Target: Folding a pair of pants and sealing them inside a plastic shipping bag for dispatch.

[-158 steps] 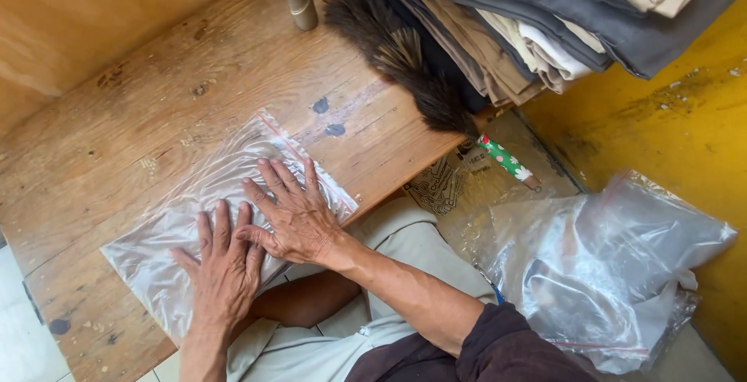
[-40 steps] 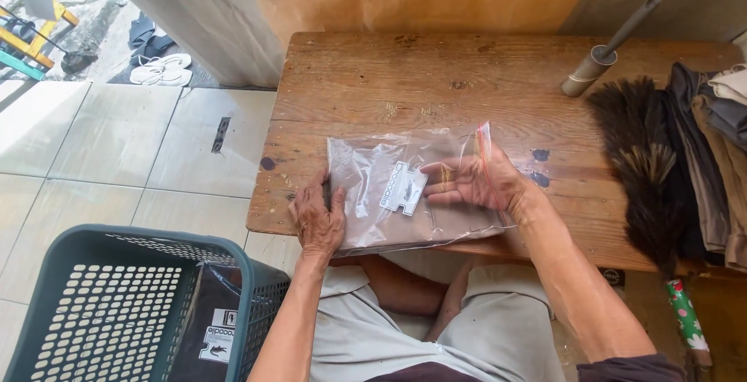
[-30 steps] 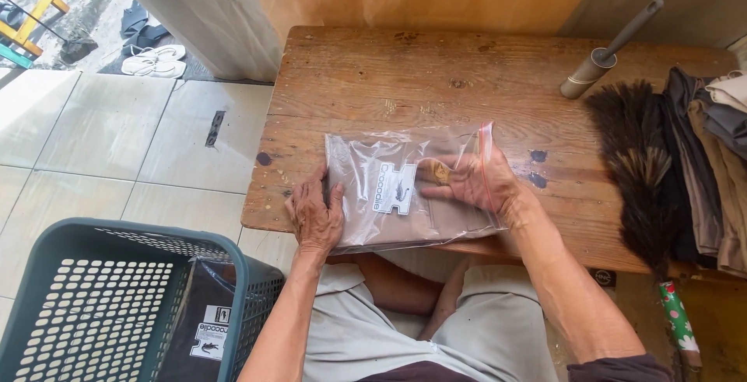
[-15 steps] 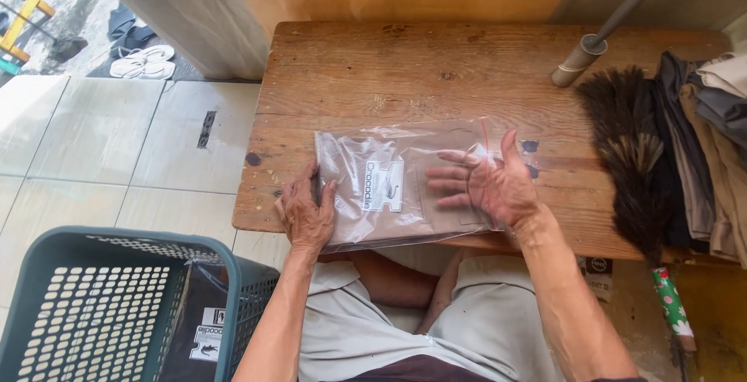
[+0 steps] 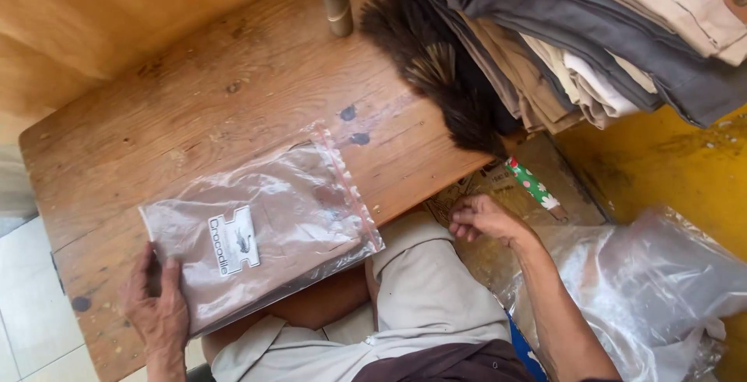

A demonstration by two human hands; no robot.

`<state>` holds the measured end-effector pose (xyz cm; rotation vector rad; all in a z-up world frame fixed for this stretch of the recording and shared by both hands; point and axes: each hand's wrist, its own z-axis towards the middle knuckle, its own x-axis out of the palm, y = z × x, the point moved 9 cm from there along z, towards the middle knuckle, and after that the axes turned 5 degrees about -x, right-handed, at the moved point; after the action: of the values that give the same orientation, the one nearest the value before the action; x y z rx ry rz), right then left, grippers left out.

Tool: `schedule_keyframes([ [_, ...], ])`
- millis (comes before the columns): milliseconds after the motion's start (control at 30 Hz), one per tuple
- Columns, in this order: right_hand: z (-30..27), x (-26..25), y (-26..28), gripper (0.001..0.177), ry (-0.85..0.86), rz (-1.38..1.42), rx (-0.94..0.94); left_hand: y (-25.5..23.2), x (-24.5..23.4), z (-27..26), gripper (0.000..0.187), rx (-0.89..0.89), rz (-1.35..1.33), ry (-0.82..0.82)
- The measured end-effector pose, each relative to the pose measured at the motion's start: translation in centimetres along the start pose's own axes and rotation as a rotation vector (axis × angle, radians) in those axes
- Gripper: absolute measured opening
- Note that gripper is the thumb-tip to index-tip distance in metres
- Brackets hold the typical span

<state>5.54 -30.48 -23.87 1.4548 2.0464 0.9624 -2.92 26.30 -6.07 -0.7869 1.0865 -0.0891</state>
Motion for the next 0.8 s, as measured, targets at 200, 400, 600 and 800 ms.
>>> schedule_keyframes([
  [200,15.6,-9.0,-8.4,0.013,-0.660,-0.605,-0.286,0.2,0.5,0.0,0.048,0.018,-0.067,0.005],
  [400,15.4,-9.4,-8.9,0.015,-0.754,-1.083,-0.298,-0.1,0.6,-0.4,0.049,0.072,-0.028,-0.038],
  [600,14.3,-6.4,-7.5,0.028,-0.786,-1.708,-0.331,-0.2,0.9,-0.2,0.049,0.014,-0.090,-0.026],
  [800,12.3,-4.2,-5.6,0.043,-0.782,-2.369,-0.370,-1.6,0.8,-0.2,0.048,0.022,-0.107,-0.008],
])
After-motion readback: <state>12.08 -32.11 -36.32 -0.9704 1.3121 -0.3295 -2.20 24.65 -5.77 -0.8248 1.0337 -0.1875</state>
